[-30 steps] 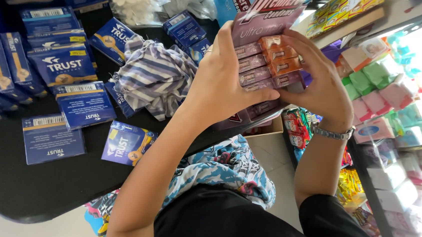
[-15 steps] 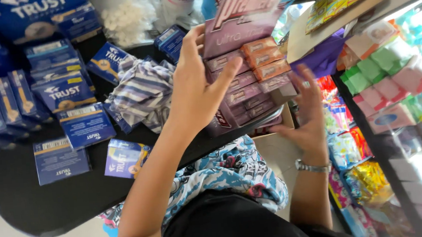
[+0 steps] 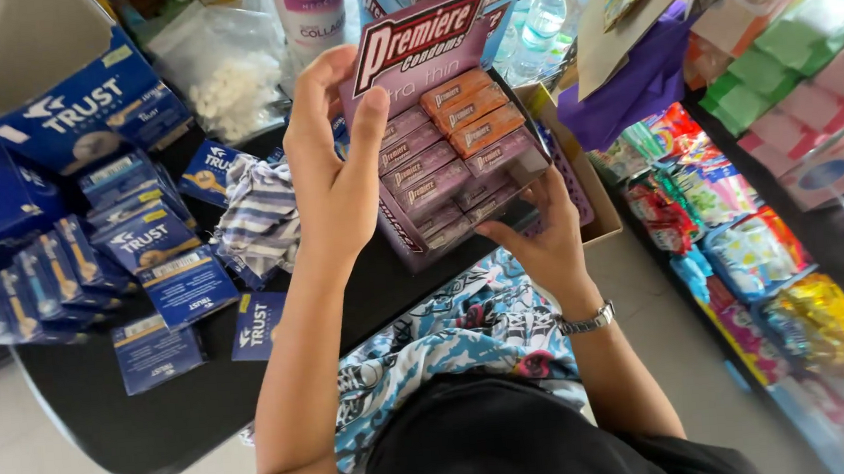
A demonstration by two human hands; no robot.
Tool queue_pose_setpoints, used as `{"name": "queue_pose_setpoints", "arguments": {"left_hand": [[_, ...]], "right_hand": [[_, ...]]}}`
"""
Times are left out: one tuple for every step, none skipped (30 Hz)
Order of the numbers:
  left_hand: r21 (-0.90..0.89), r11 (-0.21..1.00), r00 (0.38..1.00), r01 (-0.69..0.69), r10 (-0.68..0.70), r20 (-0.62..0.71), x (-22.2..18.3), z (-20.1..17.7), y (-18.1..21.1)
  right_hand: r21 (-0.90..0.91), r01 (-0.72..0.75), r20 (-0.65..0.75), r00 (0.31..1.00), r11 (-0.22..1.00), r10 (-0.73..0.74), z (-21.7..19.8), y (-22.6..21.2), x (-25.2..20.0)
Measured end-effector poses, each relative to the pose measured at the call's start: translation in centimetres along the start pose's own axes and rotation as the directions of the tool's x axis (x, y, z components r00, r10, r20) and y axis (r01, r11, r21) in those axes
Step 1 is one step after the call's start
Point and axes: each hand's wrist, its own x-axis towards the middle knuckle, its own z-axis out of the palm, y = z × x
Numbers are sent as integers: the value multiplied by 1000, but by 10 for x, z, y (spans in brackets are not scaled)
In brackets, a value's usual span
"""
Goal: The person wipes the exterior of several small boxes with a cloth. They handle boxes labeled 'Premiere' and 'TRUST', opening one 'TRUST' box to reveal smaller packets inside before wiping the box again. The person repeatedly wipes the boxes and places them on a table.
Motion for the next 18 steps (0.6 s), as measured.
{"name": "queue_pose_setpoints", "arguments": {"left_hand": [[6, 1000, 1000, -3, 3, 9, 4, 2, 4], [-5, 999, 999, 47, -47, 27, 8, 4, 9], [-18, 995, 994, 96, -95, 46, 11, 5, 14], [-11, 995, 994, 94, -93, 51, 12, 7, 15], [60, 989, 985, 138, -143, 95, 12, 9, 16], [130, 975, 972, 179, -196, 133, 12, 12, 16], [135, 975, 971, 178, -196, 135, 8, 10, 18], [179, 982, 983, 62, -91, 160, 4, 9, 19], [217, 975, 981, -56, 13, 194, 0, 8, 20], [221, 974, 982, -55, 12, 190, -2, 6, 18], [259, 964, 982, -66, 17, 188, -4, 4, 15], [297, 952, 983, -73, 19, 182, -7, 2, 13], [303, 950, 984, -69, 15, 175, -9, -2, 14], [315, 947, 984, -60, 3, 179, -11, -7, 14], [326, 944, 983, -52, -9, 182, -13, -13, 15], [339, 939, 985, -49, -10, 171, -14, -21, 18], [323, 946, 982, -29, -33, 184, -15, -28, 22], [311, 950, 978, -12, -53, 201, -14, -37, 26]], "right_hand": [[8, -1, -7, 1000, 1000, 1, 3, -1, 1], [4, 7, -37, 999, 1000, -7, 5, -2, 2], [0, 14, -67, 998, 1000, -14, 8, -4, 4], [7, 14, -71, 997, 1000, -14, 10, -4, 4], [14, 22, -116, 993, 1000, -20, 13, -5, 5], [19, 29, -158, 987, 999, -26, 14, -6, 5], [24, 28, -160, 987, 999, -24, 15, -6, 3], [10, 22, -184, 983, 1000, -20, 15, -5, 2], [-4, 17, -209, 978, 1000, -17, 16, -5, 1], [0, 18, -205, 979, 1000, -18, 13, -5, 1], [1, 20, -190, 982, 1000, -19, 12, -5, 1], [3, 22, -170, 985, 1000, -21, 11, -6, 1], [7, 23, -161, 987, 1000, -21, 6, 3, -5], [-9, 12, -144, 990, 1000, -13, 3, 11, -10], [-26, 1, -126, 992, 1000, -4, 0, 19, -14], [-15, 8, -114, 993, 1000, -10, -2, 17, -18], [-18, -2, -118, 993, 1000, 0, -3, 16, -22], [-16, -12, -126, 992, 1000, 10, -3, 14, -26]]}}
